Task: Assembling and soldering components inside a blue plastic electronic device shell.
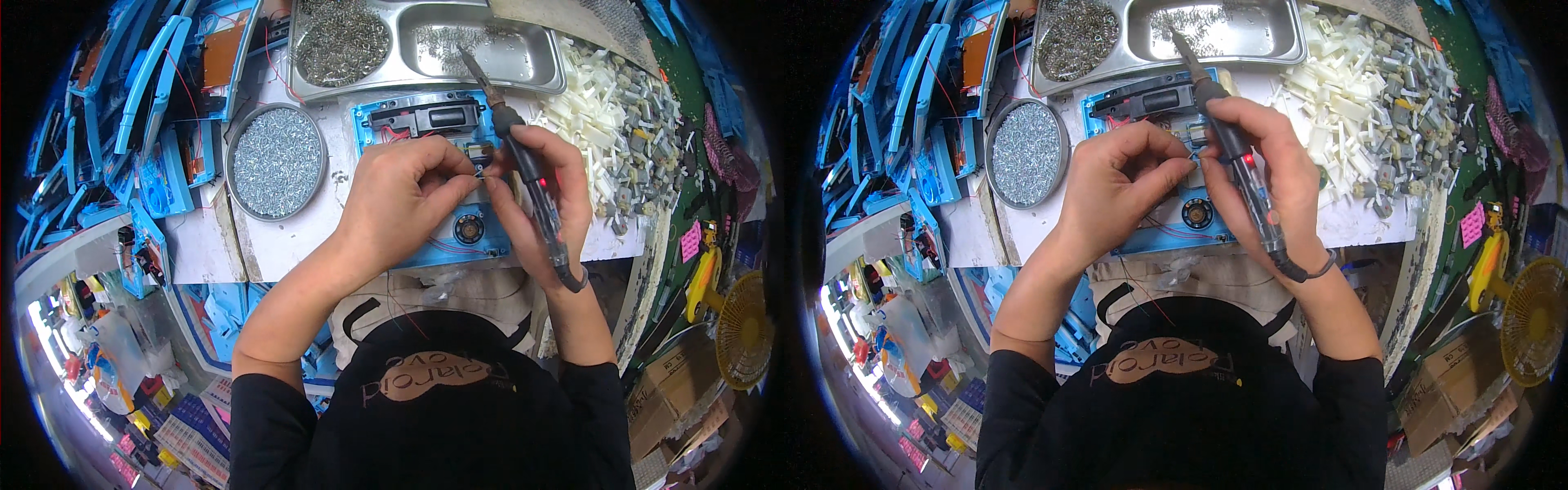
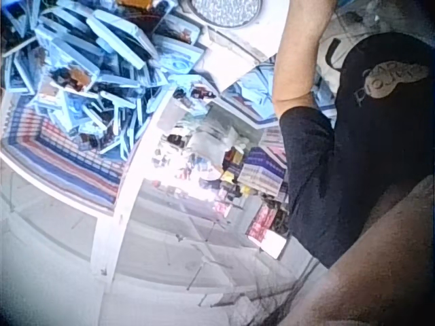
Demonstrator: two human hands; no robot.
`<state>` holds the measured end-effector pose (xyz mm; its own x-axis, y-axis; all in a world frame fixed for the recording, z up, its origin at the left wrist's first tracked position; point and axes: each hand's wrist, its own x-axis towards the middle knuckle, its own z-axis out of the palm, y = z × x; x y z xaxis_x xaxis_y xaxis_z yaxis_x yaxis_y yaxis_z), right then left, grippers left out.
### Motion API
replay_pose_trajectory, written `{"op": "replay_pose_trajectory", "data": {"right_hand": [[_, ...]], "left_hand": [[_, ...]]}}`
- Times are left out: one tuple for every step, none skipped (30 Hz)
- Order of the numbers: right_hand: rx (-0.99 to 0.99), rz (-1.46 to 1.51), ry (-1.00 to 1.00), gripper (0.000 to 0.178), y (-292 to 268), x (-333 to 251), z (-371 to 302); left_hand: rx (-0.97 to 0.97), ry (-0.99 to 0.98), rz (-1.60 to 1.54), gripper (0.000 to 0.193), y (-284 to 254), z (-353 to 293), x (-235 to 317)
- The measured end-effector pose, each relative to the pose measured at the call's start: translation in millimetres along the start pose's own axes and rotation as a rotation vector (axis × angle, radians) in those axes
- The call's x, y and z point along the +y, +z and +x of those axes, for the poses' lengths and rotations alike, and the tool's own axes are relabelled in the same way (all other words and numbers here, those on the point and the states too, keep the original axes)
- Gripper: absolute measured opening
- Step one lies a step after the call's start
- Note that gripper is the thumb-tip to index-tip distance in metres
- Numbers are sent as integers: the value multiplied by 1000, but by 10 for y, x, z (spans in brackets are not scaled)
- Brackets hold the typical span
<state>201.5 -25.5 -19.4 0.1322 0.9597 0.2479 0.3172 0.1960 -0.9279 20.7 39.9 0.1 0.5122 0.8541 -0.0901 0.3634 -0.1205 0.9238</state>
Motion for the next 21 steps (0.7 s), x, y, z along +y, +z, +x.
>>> {"op": "replay_pose_trajectory", "data": {"right_hand": [[8,-20,-18,53,-8,2,-15],[17,-40,-36,50,-17,-1,-35],[26,-61,-54,48,-34,-1,-56],[24,-112,-142,44,-132,-46,-43],[68,-66,-148,41,-277,-52,-93],[112,-20,-155,38,-427,-61,-146],[162,23,-164,36,-582,-71,-205],[115,93,-165,26,-734,-117,-203],[67,200,-156,20,-856,-72,-206],[7,213,-122,19,-902,-94,-218],[-54,228,-87,18,-925,-116,-234],[-111,226,-96,18,-903,-101,-228],[-168,228,-108,17,-854,-77,-203],[-149,225,-106,16,-796,-65,-196],[-176,214,-123,15,-796,-39,-183],[-207,205,-140,14,-796,-15,-147],[-239,196,-158,13,-792,1,-120],[-237,170,-153,12,-777,5,-104],[-253,161,-151,13,-775,-1,-86],[-268,151,-148,13,-773,-7,-68],[-283,142,-146,14,-771,-12,-51]], "left_hand": [[-25,-35,8,10,-10,-8,10],[-24,30,28,10,-13,-7,3],[-25,95,48,10,-16,4,-8],[-22,157,65,10,-31,-2,-17],[-27,243,116,11,-43,-15,-49],[-33,329,166,12,-56,-34,-89],[-44,418,217,12,-67,-47,-114],[-95,413,277,14,-91,-69,-76],[-108,424,299,15,-97,-70,-80],[-124,435,321,16,-94,-78,-82],[-139,446,344,16,-91,-85,-83],[-147,451,348,17,-91,-86,-84],[-154,455,356,18,-97,-81,-84],[-161,459,364,18,-100,-76,-85],[-165,470,374,18,-96,-70,-87],[-165,477,385,18,-100,-67,-90],[-165,485,395,19,-104,-68,-95],[-165,482,396,19,-109,-75,-102],[-165,483,394,19,-110,-74,-106],[-164,484,391,19,-110,-74,-109],[-166,483,391,19,-111,-73,-108]]}}
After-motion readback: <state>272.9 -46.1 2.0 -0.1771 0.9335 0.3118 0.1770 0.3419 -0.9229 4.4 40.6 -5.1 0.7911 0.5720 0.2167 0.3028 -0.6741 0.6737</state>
